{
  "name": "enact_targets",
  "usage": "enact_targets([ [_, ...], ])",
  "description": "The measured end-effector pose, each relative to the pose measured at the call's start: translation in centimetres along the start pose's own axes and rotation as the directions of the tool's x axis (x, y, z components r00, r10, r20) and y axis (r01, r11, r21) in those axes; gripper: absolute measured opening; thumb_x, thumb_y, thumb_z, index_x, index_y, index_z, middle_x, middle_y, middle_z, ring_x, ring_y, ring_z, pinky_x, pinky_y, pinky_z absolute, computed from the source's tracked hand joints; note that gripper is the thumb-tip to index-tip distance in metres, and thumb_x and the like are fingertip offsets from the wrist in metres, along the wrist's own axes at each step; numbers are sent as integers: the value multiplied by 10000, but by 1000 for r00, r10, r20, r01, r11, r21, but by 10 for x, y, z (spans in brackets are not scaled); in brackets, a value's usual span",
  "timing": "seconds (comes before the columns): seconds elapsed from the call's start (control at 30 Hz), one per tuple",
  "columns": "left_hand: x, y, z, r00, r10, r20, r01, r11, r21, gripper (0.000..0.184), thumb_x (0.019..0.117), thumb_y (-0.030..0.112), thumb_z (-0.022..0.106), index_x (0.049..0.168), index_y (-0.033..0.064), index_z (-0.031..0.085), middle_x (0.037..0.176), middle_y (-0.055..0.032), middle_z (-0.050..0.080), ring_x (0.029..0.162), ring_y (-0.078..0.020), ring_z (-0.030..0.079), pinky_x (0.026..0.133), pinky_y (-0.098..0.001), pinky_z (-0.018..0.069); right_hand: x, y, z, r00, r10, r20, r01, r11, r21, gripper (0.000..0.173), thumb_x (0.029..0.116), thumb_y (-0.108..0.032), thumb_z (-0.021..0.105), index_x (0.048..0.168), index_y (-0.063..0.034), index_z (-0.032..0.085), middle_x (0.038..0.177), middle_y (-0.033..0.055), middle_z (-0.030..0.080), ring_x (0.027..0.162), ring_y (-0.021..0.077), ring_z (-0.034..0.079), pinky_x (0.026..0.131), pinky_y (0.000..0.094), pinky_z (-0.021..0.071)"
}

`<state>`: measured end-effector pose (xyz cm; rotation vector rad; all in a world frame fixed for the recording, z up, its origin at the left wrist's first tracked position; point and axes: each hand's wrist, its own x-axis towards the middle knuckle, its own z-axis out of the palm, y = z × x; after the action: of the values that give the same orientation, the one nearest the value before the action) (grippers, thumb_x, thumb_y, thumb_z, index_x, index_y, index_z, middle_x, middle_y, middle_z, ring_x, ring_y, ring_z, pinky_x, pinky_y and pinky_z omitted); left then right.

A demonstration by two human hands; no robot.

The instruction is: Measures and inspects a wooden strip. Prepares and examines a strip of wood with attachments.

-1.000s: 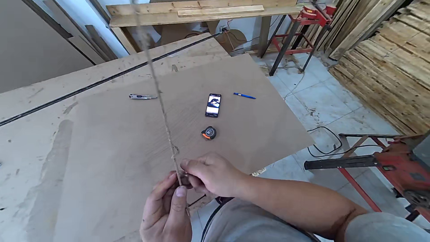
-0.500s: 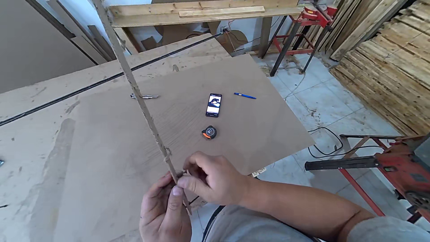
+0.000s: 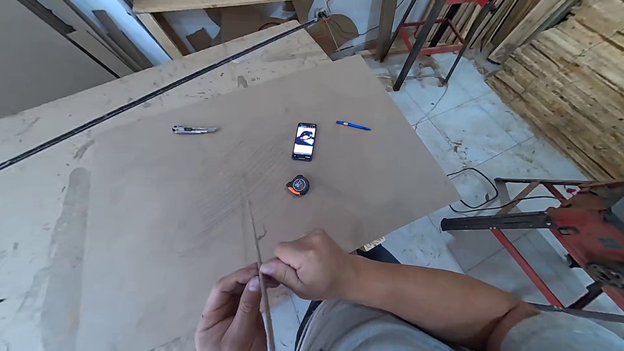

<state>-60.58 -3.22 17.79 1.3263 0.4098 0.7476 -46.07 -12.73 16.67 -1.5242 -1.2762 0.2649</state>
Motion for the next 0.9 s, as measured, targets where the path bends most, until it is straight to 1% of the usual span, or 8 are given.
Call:
enact_targets([
  [0.17, 11, 12, -1, 983, -174, 65, 174, 985, 8, 219, 1031, 305, 631, 1147, 134, 705, 1015, -48, 739, 883, -159, 728, 808, -350, 634, 12, 13, -11, 982, -180, 57, 186, 974, -128, 379, 1095, -308, 510, 822, -66, 609, 673, 65, 587, 638, 203, 625, 593, 349, 519],
  [0.3, 18, 23, 10, 998, -67, -12, 68, 997, 36, 209, 996, 162, 678, 1202, 139, 708, 1092, -59, 761, 932, -153, 742, 822, -309, 631, 26, 19, -23, 961, -166, 223, 156, 986, 63, 314, 1083, -316, 539, 1090, -29, 664, 914, 111, 686, 861, 244, 693, 767, 407, 579],
  [0.4, 19, 25, 19, 999, -3, -35, 4, 998, 55, 228, 1001, 164, 676, 1223, 130, 713, 1120, -68, 760, 978, -170, 743, 880, -322, 623, 31, 19, -23, 965, -210, 159, 183, 969, 168, 251, 1047, -231, 614, 1166, -12, 640, 981, 126, 687, 892, 246, 695, 779, 408, 595],
  [0.57, 9, 20, 29, 990, -4, -142, 16, 996, 83, 211, 964, 134, 727, 1175, 131, 735, 1038, -42, 778, 901, -141, 756, 844, -316, 639, 38, 20, -26, 956, -265, 129, 247, 959, 140, 174, 1064, -155, 555, 1050, -28, 673, 902, 116, 674, 827, 242, 685, 709, 382, 575],
  [0.7, 4, 11, 28, 984, 11, -180, 21, 985, 172, 187, 926, 104, 767, 1110, 134, 750, 1015, -20, 784, 898, -114, 745, 845, -288, 624, 36, 20, -22, 976, -91, 199, 85, 996, 38, 468, 1108, -345, 449, 774, -61, 612, 598, 64, 556, 552, 209, 598, 495, 386, 459],
  [0.77, 3, 8, 30, 982, 47, -186, -8, 979, 206, 192, 920, 97, 773, 1107, 132, 747, 1026, -13, 780, 927, -125, 746, 881, -300, 623, 39, 18, -28, 947, 74, 312, -113, 987, 111, 615, 1105, -458, 412, 679, -48, 579, 539, 70, 481, 517, 229, 534, 491, 425, 404],
  [0.83, 2, 7, 30, 979, 78, -188, -36, 975, 217, 204, 919, 98, 775, 1117, 133, 743, 1048, -13, 777, 943, -132, 744, 900, -303, 619, 41, 19, -32, 933, 107, 343, -170, 972, 160, 619, 1083, -517, 442, 708, -49, 597, 574, 67, 505, 543, 222, 540, 514, 426, 421],
  [0.9, 3, 9, 26, 979, 88, -183, -50, 977, 207, 211, 923, 118, 774, 1130, 146, 744, 1080, -21, 776, 974, -141, 744, 916, -307, 615, 42, 23, -35, 949, -19, 315, -54, 974, 220, 446, 1068, -444, 537, 962, -33, 676, 760, 82, 609, 667, 209, 607, 599, 398, 519],
])
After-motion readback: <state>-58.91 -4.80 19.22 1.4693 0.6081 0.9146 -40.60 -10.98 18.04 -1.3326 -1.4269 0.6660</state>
